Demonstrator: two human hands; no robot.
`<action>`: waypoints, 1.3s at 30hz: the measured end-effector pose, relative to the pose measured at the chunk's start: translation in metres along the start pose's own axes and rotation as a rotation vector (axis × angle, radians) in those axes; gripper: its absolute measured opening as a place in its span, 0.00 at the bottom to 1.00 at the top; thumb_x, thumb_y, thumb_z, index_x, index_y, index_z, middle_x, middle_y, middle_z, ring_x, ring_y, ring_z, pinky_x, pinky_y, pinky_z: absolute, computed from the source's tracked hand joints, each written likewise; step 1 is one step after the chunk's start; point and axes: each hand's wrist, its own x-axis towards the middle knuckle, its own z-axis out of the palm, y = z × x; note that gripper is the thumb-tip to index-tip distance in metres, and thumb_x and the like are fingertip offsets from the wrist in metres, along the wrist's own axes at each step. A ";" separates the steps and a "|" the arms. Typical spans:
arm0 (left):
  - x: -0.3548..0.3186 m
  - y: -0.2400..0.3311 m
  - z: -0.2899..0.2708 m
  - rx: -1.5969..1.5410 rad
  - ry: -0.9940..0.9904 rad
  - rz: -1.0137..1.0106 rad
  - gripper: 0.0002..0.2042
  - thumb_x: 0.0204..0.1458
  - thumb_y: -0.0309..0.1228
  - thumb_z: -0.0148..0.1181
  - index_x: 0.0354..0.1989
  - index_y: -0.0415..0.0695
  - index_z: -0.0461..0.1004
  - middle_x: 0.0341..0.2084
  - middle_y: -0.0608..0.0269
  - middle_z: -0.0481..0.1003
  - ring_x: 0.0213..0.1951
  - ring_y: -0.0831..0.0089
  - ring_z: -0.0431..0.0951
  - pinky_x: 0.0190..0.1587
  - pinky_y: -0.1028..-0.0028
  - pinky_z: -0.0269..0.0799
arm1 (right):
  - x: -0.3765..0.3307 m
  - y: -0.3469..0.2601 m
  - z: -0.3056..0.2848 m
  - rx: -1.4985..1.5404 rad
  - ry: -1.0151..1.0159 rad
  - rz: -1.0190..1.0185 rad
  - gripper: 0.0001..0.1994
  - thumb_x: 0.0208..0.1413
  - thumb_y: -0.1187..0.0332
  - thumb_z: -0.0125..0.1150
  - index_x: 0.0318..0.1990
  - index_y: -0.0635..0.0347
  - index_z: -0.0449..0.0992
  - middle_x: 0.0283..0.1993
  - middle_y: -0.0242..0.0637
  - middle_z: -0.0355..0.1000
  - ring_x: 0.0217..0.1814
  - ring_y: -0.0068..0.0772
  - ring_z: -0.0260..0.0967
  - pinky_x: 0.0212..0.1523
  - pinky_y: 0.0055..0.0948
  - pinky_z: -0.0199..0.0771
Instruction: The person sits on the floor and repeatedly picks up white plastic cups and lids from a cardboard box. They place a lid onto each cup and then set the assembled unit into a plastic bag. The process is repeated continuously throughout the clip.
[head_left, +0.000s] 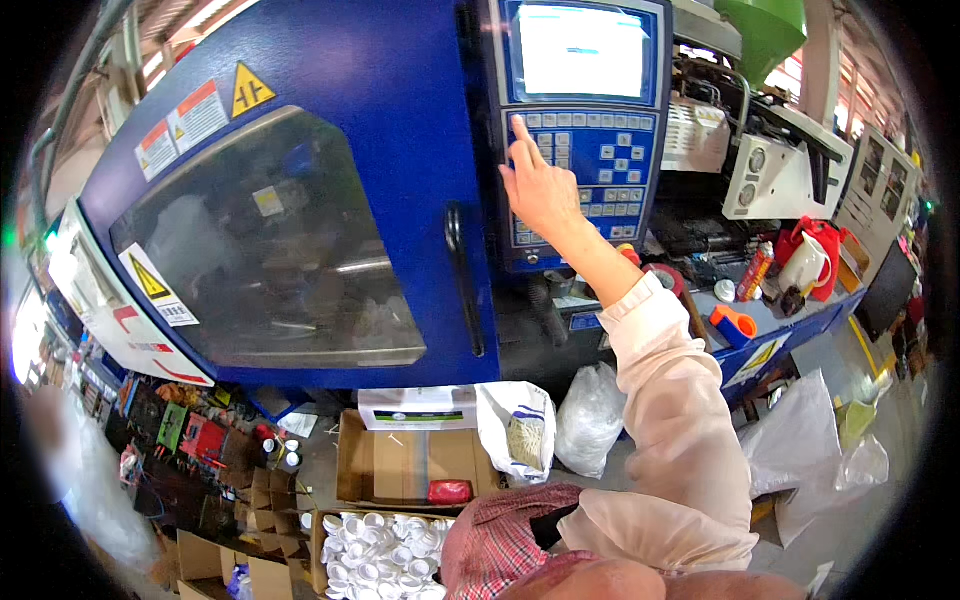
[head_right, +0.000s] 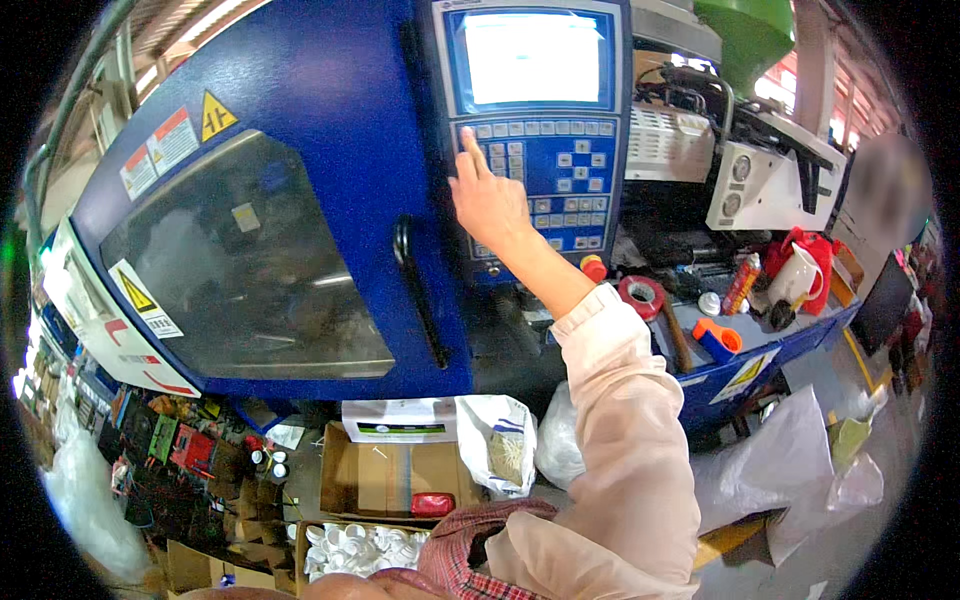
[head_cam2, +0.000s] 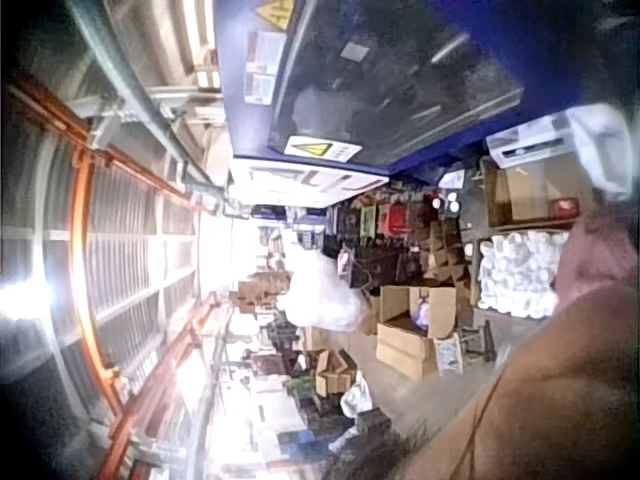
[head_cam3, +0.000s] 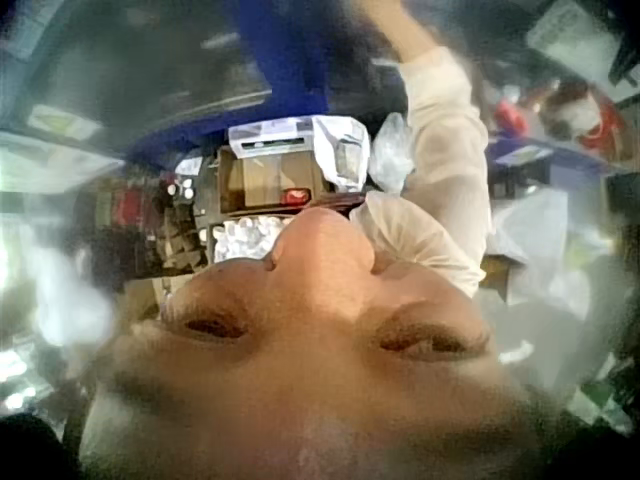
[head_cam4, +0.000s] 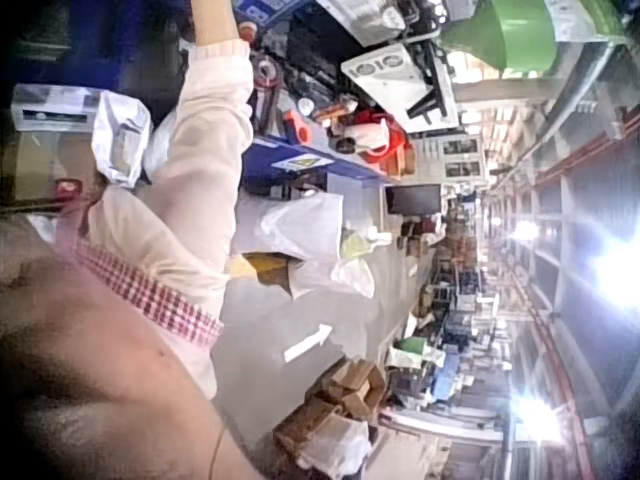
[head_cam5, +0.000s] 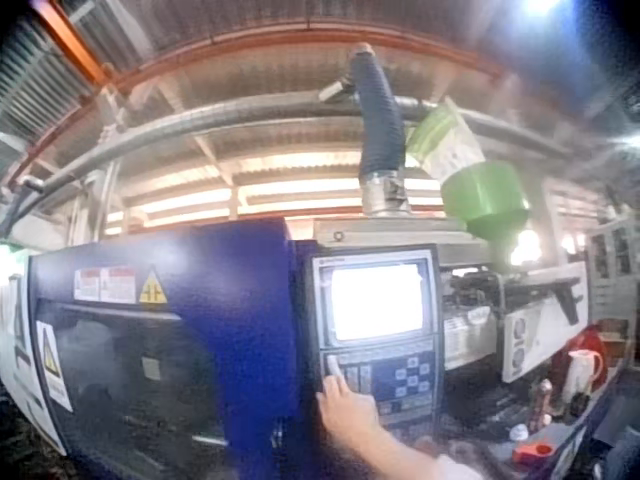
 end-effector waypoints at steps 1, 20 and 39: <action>0.003 0.005 0.001 0.005 -0.007 0.010 0.24 0.50 0.42 0.61 0.48 0.34 0.72 0.45 0.38 0.74 0.49 0.45 0.73 0.51 0.58 0.69 | 0.000 0.002 -0.004 0.033 -0.010 -0.009 0.13 0.59 0.66 0.55 0.46 0.65 0.65 0.68 0.47 0.57 0.31 0.50 0.76 0.27 0.41 0.76; 0.019 0.041 0.008 0.110 -0.070 0.038 0.25 0.48 0.46 0.62 0.45 0.36 0.75 0.41 0.39 0.75 0.47 0.45 0.75 0.48 0.58 0.70 | -0.377 0.004 0.050 0.412 -1.129 -0.195 0.09 0.50 0.68 0.54 0.34 0.63 0.77 0.31 0.50 0.76 0.36 0.53 0.77 0.35 0.49 0.76; -0.054 -0.039 0.013 0.045 -0.033 -0.151 0.26 0.46 0.50 0.63 0.41 0.37 0.77 0.38 0.39 0.76 0.44 0.45 0.76 0.45 0.58 0.72 | -0.419 -0.038 0.055 0.542 -1.422 -0.280 0.10 0.53 0.66 0.56 0.37 0.62 0.76 0.35 0.50 0.76 0.41 0.53 0.75 0.41 0.49 0.73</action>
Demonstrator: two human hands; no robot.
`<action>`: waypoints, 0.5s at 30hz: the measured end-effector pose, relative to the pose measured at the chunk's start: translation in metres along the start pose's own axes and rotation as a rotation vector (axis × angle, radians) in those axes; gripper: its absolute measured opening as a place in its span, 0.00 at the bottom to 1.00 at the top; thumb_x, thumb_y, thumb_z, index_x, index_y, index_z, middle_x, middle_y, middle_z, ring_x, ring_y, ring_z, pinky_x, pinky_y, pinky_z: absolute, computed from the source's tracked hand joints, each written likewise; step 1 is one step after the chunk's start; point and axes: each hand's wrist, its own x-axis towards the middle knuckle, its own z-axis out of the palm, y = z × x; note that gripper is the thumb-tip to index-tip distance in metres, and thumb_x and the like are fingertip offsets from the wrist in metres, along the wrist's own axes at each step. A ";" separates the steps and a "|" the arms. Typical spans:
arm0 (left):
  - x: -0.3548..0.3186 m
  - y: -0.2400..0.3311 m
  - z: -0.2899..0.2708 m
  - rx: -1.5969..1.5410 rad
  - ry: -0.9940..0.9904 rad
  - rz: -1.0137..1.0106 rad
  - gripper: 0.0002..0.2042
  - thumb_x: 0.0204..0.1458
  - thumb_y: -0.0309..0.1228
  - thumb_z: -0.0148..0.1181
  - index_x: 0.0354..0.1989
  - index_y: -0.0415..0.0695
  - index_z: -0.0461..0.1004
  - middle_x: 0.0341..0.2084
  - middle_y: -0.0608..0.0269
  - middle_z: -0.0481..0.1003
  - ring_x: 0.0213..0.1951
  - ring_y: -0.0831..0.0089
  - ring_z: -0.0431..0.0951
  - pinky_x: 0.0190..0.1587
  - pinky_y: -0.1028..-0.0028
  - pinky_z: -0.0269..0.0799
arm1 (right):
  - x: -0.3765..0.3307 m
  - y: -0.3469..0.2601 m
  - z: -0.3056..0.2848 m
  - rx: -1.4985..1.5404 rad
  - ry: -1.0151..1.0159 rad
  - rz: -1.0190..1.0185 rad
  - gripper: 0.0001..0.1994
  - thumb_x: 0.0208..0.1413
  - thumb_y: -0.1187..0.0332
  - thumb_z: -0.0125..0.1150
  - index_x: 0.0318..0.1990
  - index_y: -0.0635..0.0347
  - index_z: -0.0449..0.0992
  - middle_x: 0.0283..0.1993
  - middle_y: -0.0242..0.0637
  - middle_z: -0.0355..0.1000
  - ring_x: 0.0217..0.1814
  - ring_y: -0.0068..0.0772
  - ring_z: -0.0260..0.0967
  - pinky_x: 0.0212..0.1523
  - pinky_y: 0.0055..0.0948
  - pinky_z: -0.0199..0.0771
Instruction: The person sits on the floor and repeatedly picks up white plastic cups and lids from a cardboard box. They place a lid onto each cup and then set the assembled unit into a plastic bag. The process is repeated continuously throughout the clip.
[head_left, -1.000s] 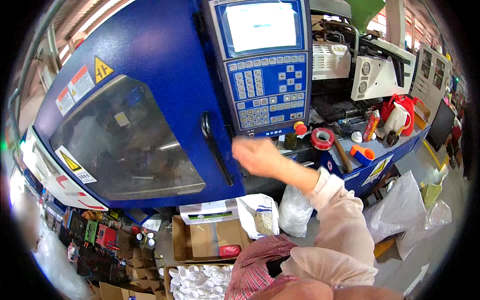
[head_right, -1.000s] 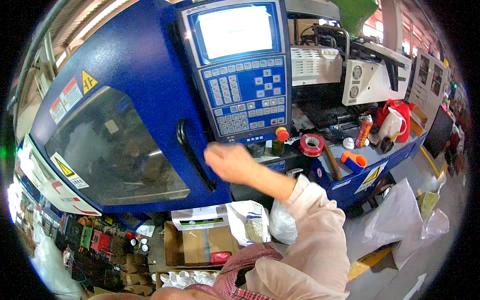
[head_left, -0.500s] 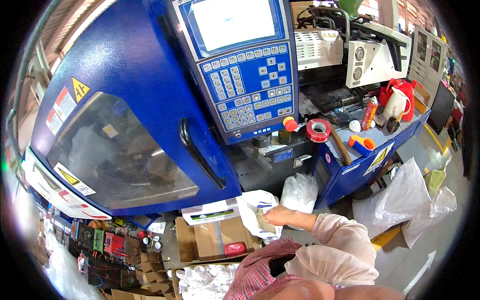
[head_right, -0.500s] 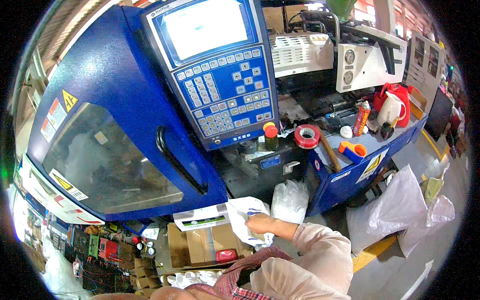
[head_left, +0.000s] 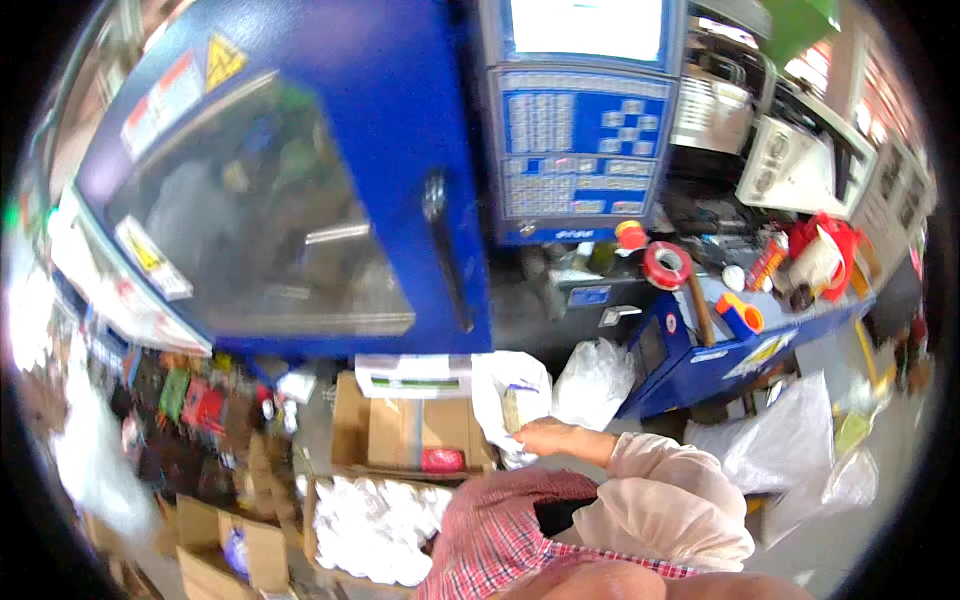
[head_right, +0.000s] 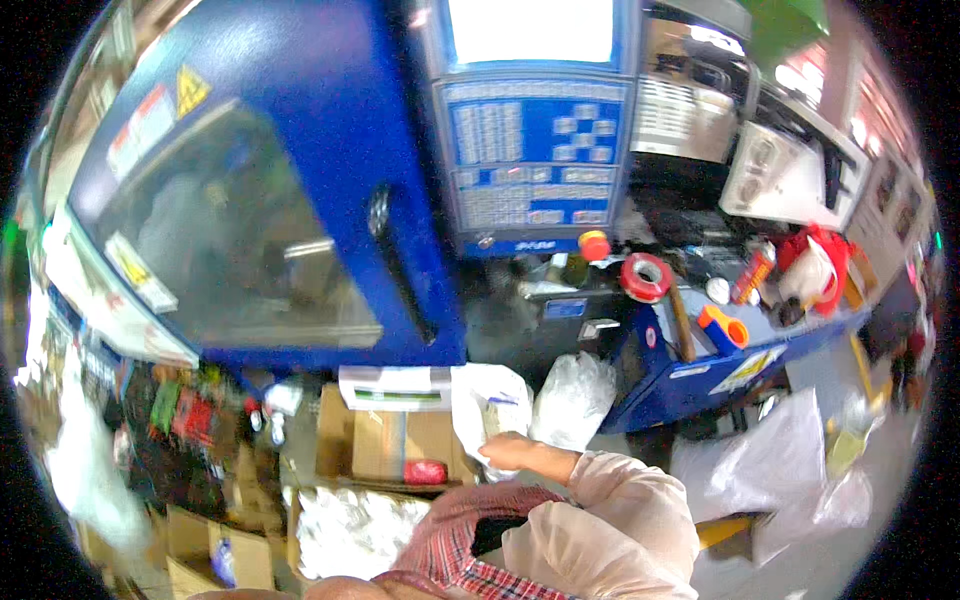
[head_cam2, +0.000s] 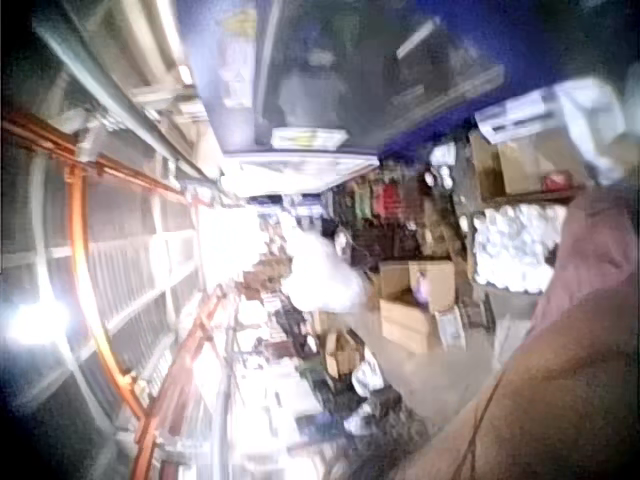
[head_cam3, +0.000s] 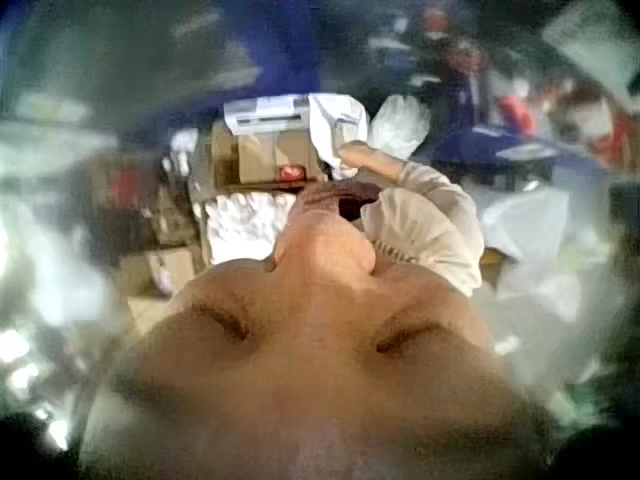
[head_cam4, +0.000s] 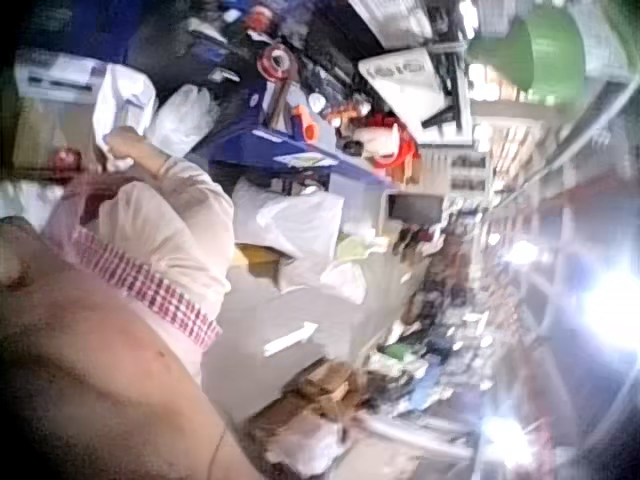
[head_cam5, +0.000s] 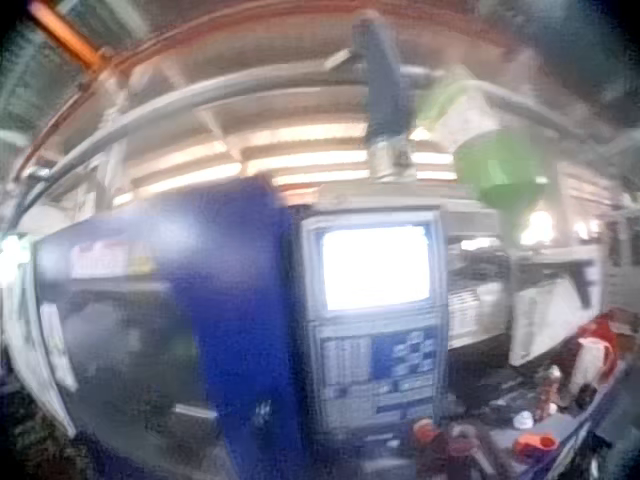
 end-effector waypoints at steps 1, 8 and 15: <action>-0.017 -0.020 0.005 -0.026 0.004 -0.045 0.26 0.45 0.51 0.63 0.41 0.37 0.77 0.38 0.39 0.76 0.44 0.45 0.76 0.45 0.58 0.72 | 0.006 0.002 0.003 0.008 -0.023 -0.027 0.09 0.50 0.67 0.56 0.36 0.63 0.76 0.32 0.50 0.75 0.37 0.54 0.75 0.38 0.48 0.73; -0.180 -0.144 0.073 -0.129 -0.073 -0.411 0.27 0.44 0.52 0.63 0.39 0.37 0.78 0.37 0.39 0.77 0.43 0.45 0.76 0.44 0.57 0.72 | 0.027 -0.029 0.031 -0.031 -0.375 -0.107 0.11 0.54 0.64 0.56 0.40 0.61 0.74 0.37 0.52 0.74 0.43 0.55 0.72 0.44 0.48 0.71; -0.292 -0.135 0.124 -0.280 -0.184 -0.726 0.27 0.44 0.52 0.64 0.40 0.37 0.78 0.35 0.42 0.78 0.42 0.47 0.78 0.44 0.60 0.72 | 0.074 -0.045 0.117 -0.021 -0.666 -0.346 0.08 0.55 0.64 0.55 0.37 0.58 0.74 0.37 0.49 0.72 0.43 0.53 0.70 0.45 0.46 0.71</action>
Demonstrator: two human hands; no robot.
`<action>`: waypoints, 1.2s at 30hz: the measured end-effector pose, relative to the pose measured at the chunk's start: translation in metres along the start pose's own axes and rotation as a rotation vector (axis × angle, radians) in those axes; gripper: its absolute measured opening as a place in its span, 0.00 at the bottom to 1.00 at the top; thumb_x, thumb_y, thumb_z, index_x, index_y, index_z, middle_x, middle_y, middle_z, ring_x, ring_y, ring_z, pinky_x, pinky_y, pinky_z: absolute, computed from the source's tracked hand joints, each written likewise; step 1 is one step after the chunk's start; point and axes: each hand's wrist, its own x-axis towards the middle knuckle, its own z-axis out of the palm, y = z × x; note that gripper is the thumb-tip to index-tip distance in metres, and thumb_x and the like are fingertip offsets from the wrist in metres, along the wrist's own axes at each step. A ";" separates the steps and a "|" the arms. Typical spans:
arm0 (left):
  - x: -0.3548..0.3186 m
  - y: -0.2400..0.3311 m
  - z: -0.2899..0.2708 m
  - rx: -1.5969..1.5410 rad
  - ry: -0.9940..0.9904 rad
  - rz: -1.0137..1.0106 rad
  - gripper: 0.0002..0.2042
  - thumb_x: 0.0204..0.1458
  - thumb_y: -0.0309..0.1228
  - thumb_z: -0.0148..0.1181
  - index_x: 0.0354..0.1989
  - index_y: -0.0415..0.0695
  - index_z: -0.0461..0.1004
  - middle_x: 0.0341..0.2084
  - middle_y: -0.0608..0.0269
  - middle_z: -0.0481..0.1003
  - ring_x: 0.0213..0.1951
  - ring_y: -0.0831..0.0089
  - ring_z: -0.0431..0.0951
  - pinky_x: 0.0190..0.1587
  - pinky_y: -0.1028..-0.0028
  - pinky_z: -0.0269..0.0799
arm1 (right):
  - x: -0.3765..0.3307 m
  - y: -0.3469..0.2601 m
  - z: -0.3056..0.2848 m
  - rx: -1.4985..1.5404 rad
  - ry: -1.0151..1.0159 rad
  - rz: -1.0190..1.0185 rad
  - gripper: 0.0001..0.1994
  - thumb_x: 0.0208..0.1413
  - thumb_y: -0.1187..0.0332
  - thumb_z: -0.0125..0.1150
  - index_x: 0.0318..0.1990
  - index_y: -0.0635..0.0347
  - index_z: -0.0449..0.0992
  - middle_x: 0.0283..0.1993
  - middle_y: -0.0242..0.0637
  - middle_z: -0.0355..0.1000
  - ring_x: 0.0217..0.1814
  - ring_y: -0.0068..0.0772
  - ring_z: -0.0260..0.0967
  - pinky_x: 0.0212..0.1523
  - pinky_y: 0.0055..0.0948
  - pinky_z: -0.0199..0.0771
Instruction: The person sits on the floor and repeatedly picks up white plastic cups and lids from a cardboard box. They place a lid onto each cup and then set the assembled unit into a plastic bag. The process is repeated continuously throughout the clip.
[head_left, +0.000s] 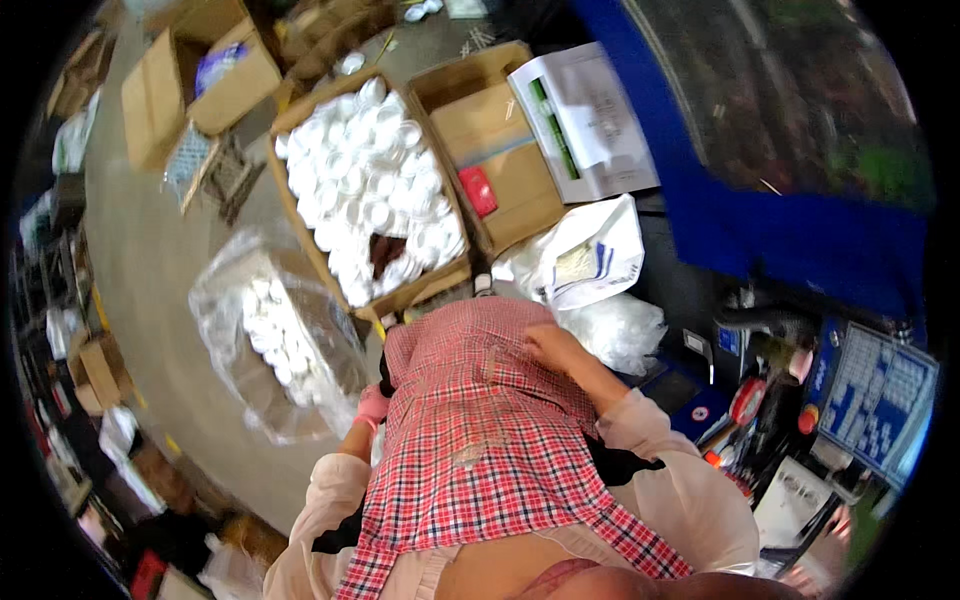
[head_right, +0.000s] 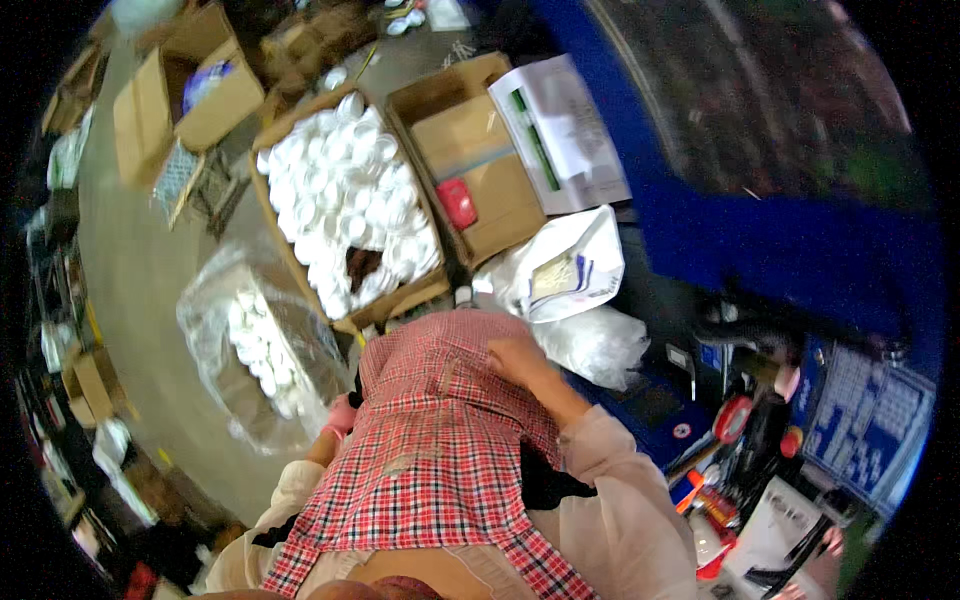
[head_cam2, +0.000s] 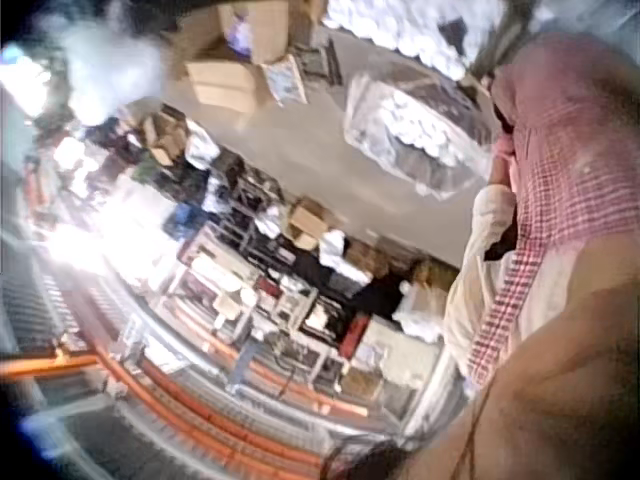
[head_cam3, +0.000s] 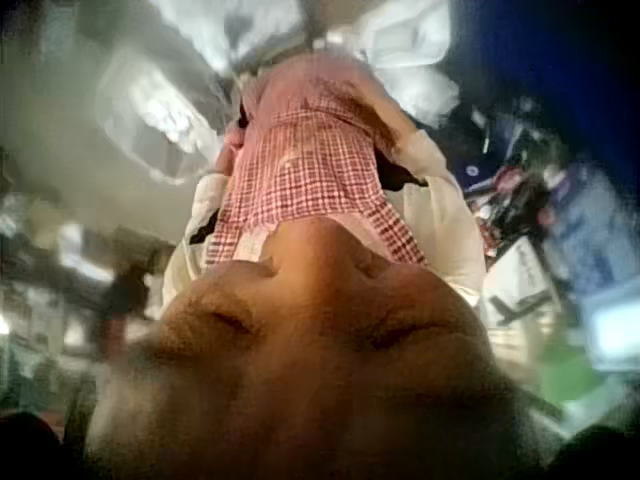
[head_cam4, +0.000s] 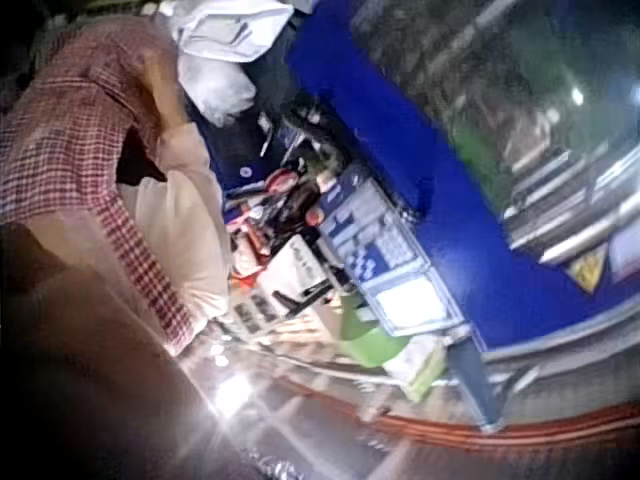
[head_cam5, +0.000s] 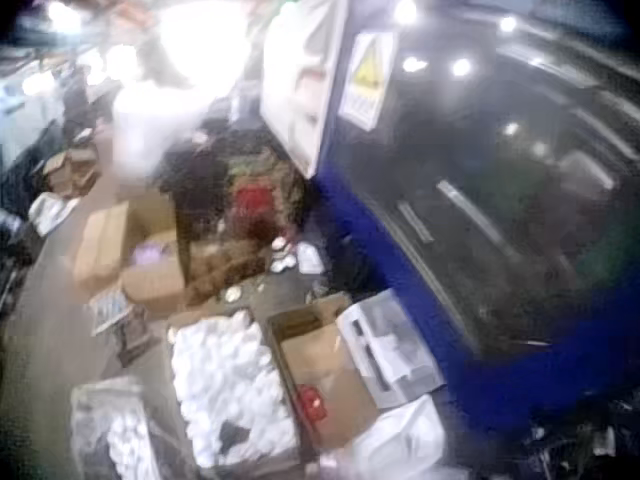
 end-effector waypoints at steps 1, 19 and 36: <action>-0.011 -0.023 0.009 -0.020 -0.032 -0.039 0.27 0.44 0.51 0.64 0.41 0.37 0.78 0.35 0.43 0.79 0.41 0.48 0.78 0.44 0.60 0.72 | 0.018 0.005 0.007 -0.048 -0.002 -0.019 0.09 0.55 0.65 0.56 0.38 0.58 0.74 0.38 0.49 0.72 0.44 0.53 0.70 0.45 0.46 0.70; 0.263 -0.027 0.012 -0.137 -0.152 0.238 0.24 0.54 0.41 0.55 0.55 0.37 0.67 0.51 0.44 0.72 0.55 0.51 0.69 0.57 0.62 0.65 | 0.211 0.072 0.413 -0.417 -0.267 -0.459 0.21 0.59 0.68 0.50 0.60 0.59 0.67 0.58 0.52 0.66 0.60 0.49 0.64 0.56 0.53 0.65; 0.332 0.010 -0.073 -0.220 -0.401 0.643 0.28 0.52 0.38 0.62 0.60 0.41 0.65 0.48 0.48 0.74 0.52 0.53 0.72 0.56 0.65 0.66 | 0.346 0.163 0.417 -0.259 -0.788 -0.352 0.17 0.59 0.66 0.52 0.54 0.58 0.72 0.52 0.45 0.69 0.58 0.45 0.62 0.55 0.55 0.60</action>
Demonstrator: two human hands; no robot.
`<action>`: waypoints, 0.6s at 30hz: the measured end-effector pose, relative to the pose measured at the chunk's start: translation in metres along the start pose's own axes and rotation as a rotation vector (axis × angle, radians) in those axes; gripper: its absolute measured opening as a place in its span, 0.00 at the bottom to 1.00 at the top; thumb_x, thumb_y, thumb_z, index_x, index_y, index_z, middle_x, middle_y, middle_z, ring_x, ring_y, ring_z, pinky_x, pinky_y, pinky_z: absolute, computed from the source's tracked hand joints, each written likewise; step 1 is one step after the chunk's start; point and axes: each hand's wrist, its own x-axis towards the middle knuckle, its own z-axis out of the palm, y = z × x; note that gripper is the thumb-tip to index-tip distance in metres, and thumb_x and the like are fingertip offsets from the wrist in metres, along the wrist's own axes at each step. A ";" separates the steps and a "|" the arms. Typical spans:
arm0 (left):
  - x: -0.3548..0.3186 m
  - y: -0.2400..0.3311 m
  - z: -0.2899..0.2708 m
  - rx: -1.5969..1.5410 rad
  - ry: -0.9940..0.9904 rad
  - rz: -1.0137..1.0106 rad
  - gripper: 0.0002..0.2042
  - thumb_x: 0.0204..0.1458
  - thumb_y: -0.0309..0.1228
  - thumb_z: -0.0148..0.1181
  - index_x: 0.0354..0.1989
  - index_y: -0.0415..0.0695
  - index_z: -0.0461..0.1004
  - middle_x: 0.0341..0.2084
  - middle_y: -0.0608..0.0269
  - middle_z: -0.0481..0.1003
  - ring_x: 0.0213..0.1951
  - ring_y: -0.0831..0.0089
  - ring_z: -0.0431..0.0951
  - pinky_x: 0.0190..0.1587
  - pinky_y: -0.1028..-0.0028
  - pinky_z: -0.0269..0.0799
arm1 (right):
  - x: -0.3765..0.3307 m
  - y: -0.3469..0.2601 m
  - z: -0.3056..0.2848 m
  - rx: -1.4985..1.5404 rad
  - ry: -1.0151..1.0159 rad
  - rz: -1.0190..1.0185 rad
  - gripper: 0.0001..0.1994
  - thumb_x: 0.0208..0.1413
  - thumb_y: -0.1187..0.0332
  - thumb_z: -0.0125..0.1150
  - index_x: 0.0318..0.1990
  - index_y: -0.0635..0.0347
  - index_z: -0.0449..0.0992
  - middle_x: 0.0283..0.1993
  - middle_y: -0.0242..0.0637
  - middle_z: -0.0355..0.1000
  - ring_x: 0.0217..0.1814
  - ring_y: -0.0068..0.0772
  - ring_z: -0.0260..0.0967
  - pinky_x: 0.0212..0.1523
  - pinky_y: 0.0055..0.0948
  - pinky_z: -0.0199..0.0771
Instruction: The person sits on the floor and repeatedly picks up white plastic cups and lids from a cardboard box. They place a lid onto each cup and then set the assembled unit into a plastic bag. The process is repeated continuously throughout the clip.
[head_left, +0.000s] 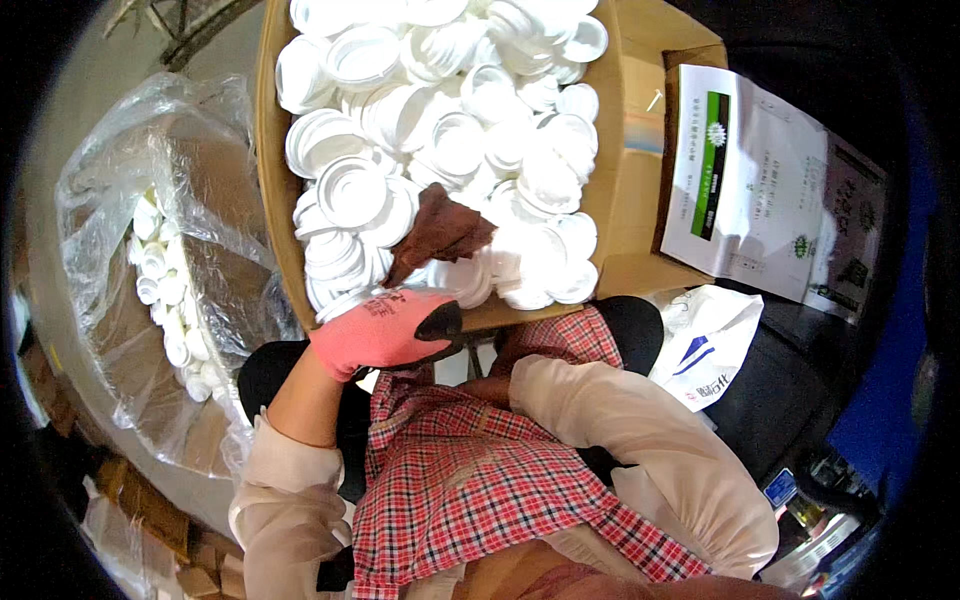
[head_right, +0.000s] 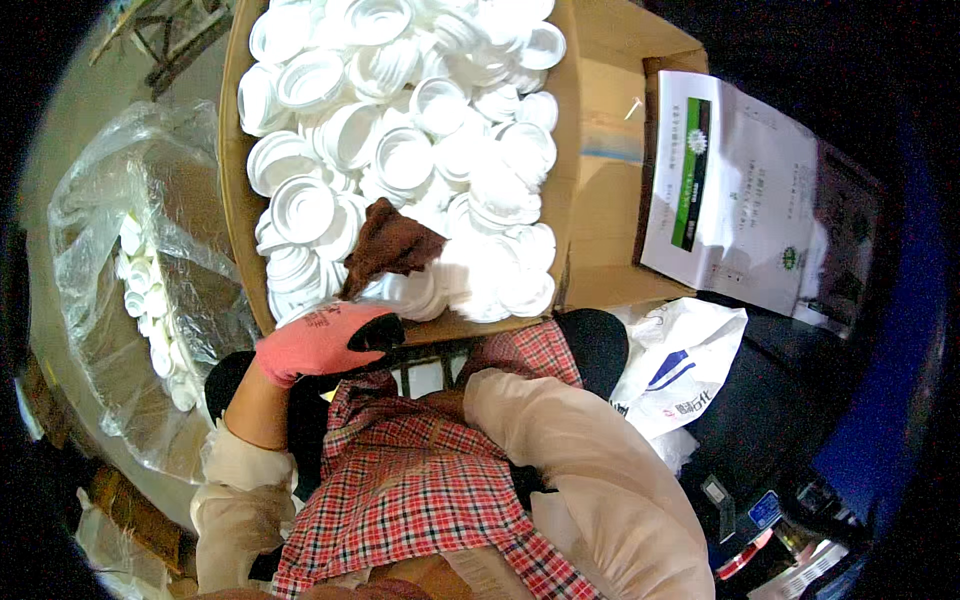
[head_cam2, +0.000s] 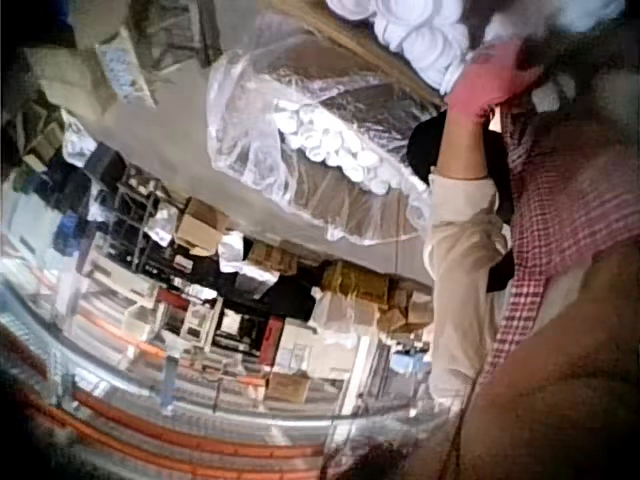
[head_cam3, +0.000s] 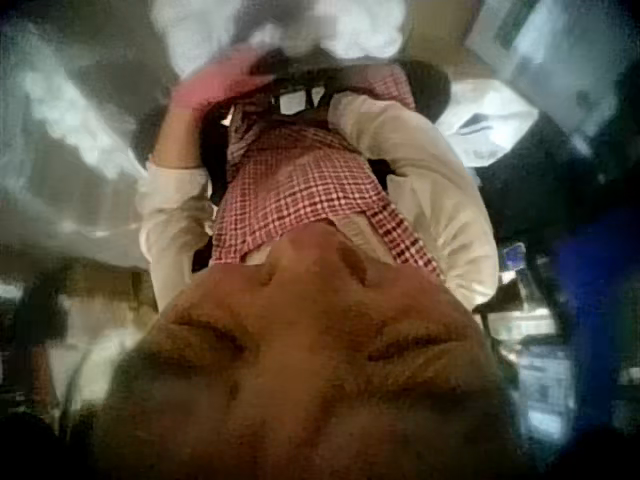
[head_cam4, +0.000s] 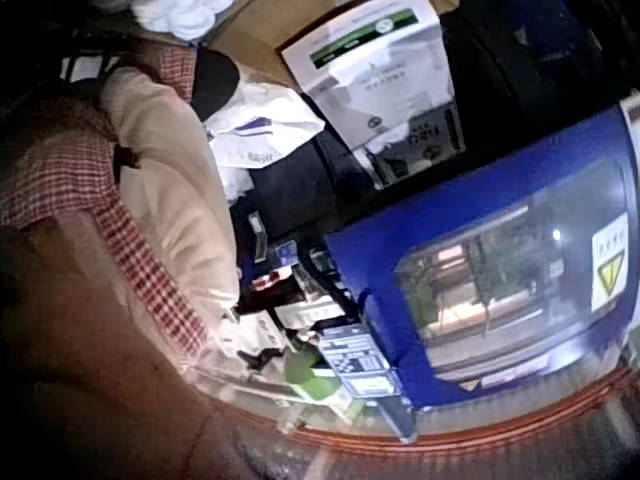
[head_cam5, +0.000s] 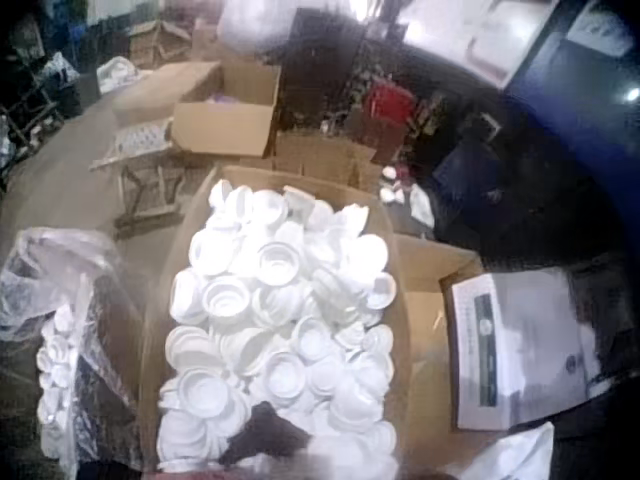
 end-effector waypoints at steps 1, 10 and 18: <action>0.001 0.001 0.006 0.033 -0.019 0.017 0.28 0.52 0.38 0.62 0.60 0.40 0.65 0.48 0.48 0.74 0.52 0.53 0.72 0.56 0.65 0.66 | 0.006 0.001 0.001 -0.009 0.010 -0.007 0.17 0.59 0.66 0.52 0.54 0.58 0.72 0.52 0.45 0.69 0.58 0.45 0.62 0.55 0.55 0.60; -0.015 0.033 0.072 0.216 0.319 0.034 0.20 0.54 0.41 0.59 0.50 0.40 0.71 0.42 0.52 0.76 0.46 0.58 0.75 0.50 0.66 0.68 | -0.004 -0.024 -0.010 -0.188 0.168 -0.045 0.15 0.58 0.66 0.54 0.52 0.57 0.73 0.50 0.44 0.70 0.57 0.43 0.62 0.54 0.56 0.58; -0.035 0.041 0.120 0.299 0.461 0.005 0.22 0.55 0.35 0.60 0.56 0.38 0.69 0.47 0.59 0.76 0.49 0.73 0.73 0.54 0.72 0.66 | -0.125 -0.085 -0.032 -0.709 0.812 0.131 0.15 0.56 0.66 0.56 0.50 0.55 0.75 0.49 0.42 0.71 0.54 0.44 0.63 0.54 0.56 0.54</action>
